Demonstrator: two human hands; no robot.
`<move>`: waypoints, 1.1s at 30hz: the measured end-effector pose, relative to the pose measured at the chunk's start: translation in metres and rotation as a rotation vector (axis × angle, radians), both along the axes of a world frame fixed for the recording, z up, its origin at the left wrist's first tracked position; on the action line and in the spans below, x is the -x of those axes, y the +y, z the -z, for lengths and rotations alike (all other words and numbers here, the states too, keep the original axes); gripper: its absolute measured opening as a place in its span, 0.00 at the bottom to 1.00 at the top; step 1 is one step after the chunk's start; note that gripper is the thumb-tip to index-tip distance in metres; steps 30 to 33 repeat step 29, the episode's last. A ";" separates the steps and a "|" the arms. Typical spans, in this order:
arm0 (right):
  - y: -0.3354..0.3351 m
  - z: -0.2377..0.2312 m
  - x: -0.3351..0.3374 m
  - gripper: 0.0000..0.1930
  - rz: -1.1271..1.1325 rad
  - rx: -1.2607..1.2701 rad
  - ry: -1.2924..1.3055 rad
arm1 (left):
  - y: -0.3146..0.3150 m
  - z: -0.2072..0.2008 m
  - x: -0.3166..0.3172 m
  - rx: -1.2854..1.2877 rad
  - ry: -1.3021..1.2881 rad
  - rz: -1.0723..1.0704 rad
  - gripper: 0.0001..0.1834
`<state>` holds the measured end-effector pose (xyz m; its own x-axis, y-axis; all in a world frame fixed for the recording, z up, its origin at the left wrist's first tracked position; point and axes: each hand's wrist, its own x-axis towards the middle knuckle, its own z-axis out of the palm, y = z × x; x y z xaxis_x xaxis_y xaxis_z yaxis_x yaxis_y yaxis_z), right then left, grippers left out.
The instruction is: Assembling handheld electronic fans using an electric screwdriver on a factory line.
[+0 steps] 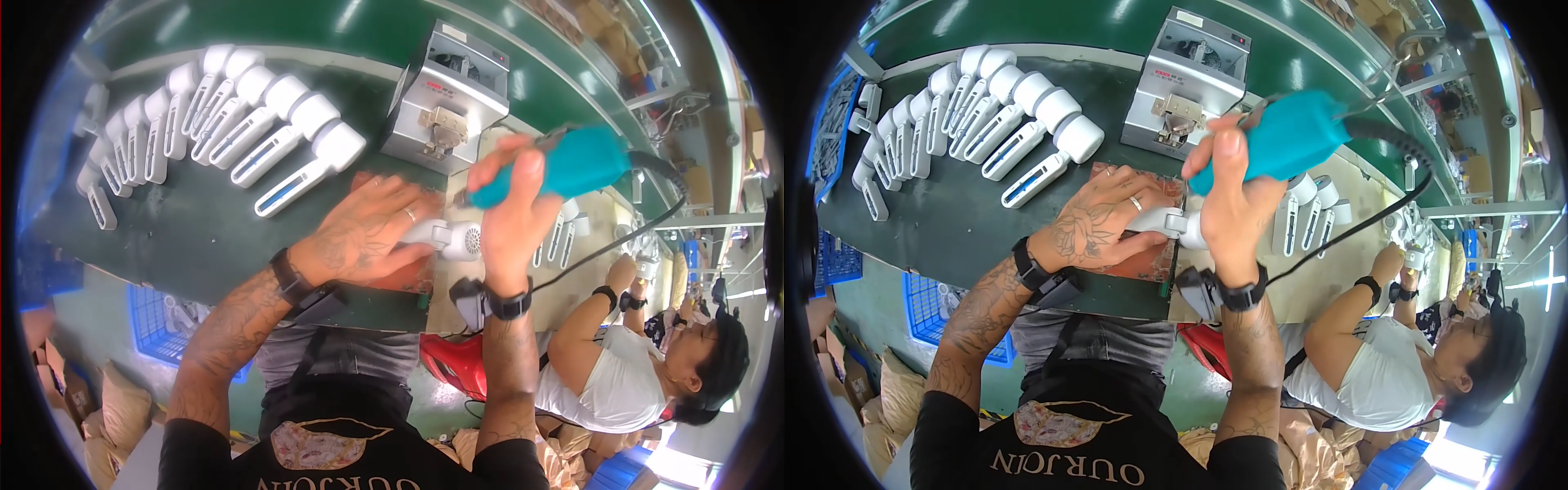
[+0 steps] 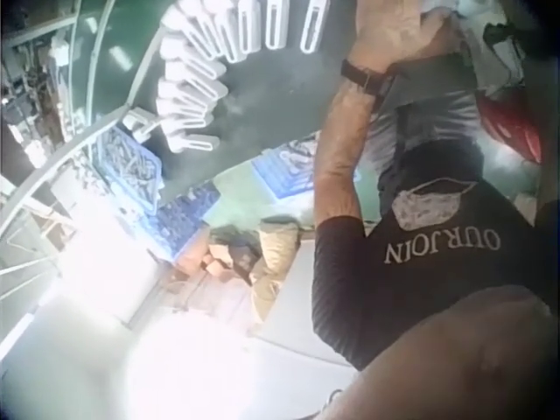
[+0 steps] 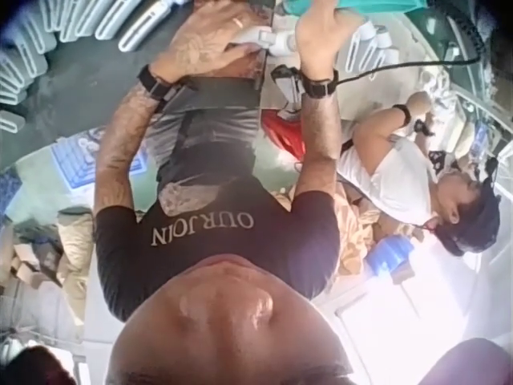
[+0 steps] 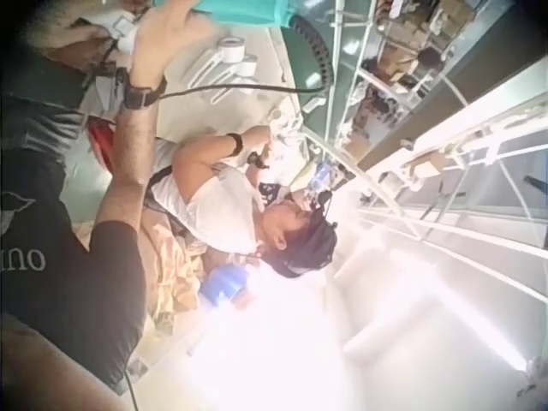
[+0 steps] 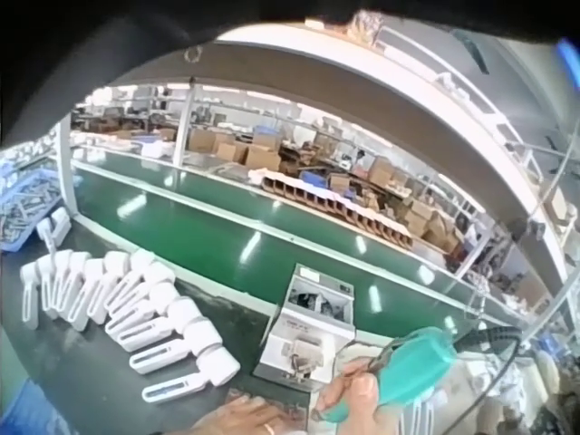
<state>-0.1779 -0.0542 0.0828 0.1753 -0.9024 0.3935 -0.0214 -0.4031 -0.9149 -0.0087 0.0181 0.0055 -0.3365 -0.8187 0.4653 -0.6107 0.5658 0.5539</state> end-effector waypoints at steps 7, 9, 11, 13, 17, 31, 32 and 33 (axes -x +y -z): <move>-0.052 0.000 -0.044 0.19 0.008 0.149 -0.060 | 0.003 0.004 -0.004 0.042 -0.004 -0.004 0.28; -0.057 0.008 -0.049 0.19 0.003 0.271 -0.043 | 0.002 0.001 -0.002 0.055 -0.004 -0.008 0.27; -0.056 0.012 -0.047 0.19 -0.007 0.209 -0.056 | 0.002 0.002 -0.001 0.068 -0.015 -0.010 0.26; -0.055 0.014 -0.045 0.19 -0.011 0.143 -0.067 | 0.001 0.003 -0.001 0.078 -0.025 -0.004 0.26; -0.045 0.006 -0.045 0.19 -0.014 0.068 -0.040 | 0.003 0.000 -0.006 0.016 -0.035 -0.013 0.23; 0.045 0.008 0.030 0.36 -0.082 -0.066 -0.091 | -0.002 0.004 -0.003 -0.090 0.046 0.009 0.20; 0.045 0.008 0.030 0.36 -0.082 -0.066 -0.091 | -0.002 0.004 -0.003 -0.090 0.046 0.009 0.20; 0.045 0.008 0.030 0.36 -0.082 -0.066 -0.091 | -0.002 0.004 -0.003 -0.090 0.046 0.009 0.20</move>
